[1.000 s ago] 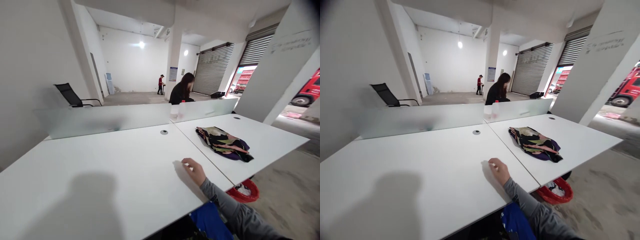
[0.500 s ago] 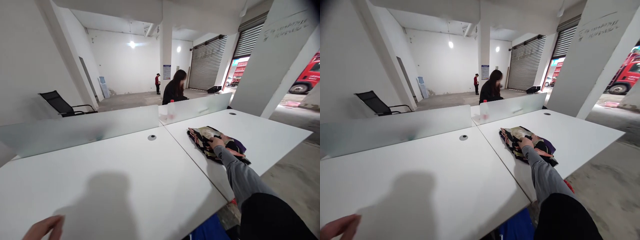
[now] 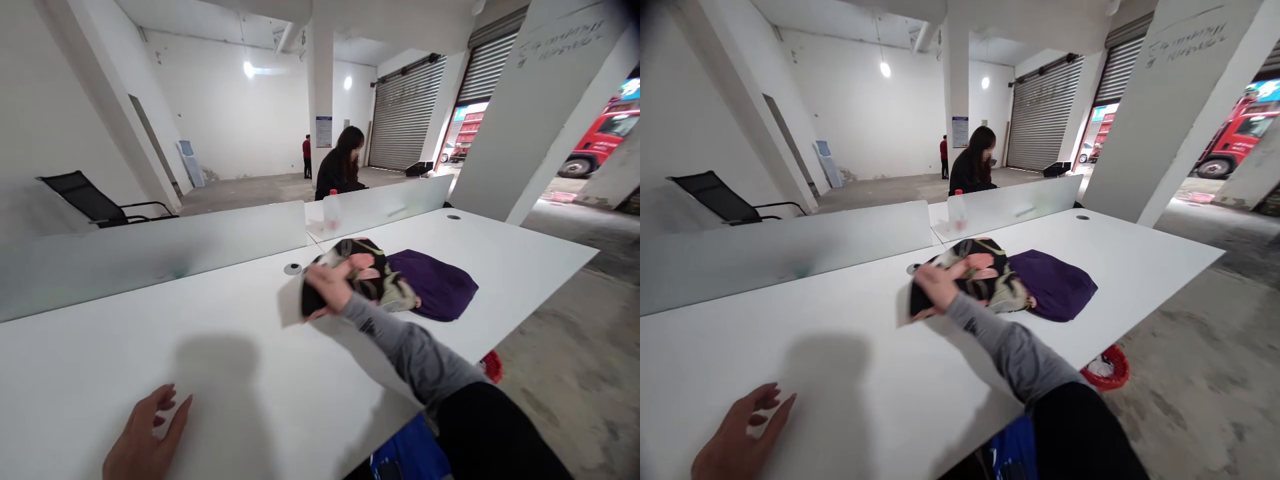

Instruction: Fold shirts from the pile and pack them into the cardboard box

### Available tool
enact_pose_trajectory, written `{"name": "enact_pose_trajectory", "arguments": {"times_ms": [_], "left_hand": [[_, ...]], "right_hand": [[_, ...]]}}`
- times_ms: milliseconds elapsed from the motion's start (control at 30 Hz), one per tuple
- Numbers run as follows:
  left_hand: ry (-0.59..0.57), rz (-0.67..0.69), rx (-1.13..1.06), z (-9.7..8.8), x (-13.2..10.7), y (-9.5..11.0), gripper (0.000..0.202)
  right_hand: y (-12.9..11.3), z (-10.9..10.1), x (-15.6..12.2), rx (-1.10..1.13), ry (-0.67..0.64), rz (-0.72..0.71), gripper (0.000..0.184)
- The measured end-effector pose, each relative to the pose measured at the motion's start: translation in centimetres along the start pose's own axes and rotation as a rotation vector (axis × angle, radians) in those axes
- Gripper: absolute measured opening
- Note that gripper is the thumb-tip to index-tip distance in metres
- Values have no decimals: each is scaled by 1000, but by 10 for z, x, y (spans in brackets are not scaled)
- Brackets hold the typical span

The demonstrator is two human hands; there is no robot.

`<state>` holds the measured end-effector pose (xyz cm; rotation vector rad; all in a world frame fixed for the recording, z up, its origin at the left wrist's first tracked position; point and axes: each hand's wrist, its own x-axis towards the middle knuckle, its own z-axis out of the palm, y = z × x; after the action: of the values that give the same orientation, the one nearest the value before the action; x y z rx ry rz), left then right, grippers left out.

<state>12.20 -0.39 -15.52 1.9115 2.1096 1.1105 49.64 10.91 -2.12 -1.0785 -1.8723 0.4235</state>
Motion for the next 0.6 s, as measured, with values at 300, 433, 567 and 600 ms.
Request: {"name": "enact_pose_trajectory", "arguments": {"times_ms": [300, 433, 567, 600], "left_hand": [[-64, 353, -307, -34, -16, 3, 47], [-13, 161, -542, -47, -20, 5, 42], [21, 47, -681, -55, -23, 19, 31], [45, 37, -687, -58, -23, 21, 29]], "right_hand": [[-97, 156, -56, 544, -619, -193, 32], [-38, 117, -55, 133, -434, -349, 71], [4, 124, -61, -45, -456, -418, 38], [6, 127, -61, -24, -425, -407, 25]]}}
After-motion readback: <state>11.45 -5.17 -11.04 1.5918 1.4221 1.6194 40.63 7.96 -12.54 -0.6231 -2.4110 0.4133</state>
